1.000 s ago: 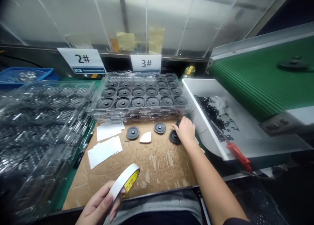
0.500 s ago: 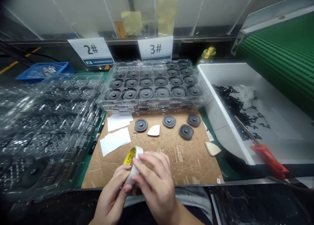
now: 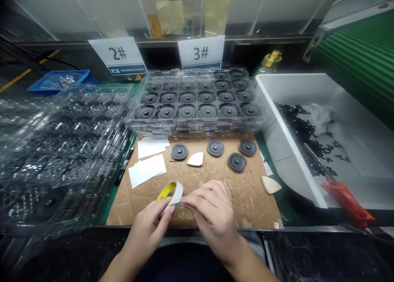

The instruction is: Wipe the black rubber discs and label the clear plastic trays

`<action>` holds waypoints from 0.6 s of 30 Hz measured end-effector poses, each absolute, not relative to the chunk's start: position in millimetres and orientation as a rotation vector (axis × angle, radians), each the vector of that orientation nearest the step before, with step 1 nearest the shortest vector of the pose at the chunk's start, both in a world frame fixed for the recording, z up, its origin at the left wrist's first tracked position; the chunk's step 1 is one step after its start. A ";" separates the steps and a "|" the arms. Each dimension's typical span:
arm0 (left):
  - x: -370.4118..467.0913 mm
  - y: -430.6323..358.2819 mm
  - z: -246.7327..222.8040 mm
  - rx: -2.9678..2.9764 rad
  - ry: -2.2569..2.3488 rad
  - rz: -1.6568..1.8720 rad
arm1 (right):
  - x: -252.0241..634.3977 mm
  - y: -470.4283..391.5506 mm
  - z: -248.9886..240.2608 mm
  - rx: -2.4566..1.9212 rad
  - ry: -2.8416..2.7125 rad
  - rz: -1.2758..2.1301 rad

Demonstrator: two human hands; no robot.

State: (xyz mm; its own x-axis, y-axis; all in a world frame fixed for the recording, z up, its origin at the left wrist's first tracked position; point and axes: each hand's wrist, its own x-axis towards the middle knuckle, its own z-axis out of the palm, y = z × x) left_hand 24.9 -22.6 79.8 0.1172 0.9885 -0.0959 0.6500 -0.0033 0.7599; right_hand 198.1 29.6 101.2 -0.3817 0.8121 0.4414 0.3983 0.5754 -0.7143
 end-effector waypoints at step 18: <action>17.9 -19.8 92.6 1.469 1.326 0.695 | 197.0 35.4 107.0 -0.928 -2.145 0.705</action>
State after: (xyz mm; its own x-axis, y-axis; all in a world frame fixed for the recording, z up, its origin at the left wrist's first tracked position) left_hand 17.9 -19.8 92.6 0.2344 0.9518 -0.1977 0.3786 0.0979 0.9204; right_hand 197.0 35.4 107.0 -0.5095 0.7756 0.3726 0.4032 0.5977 -0.6930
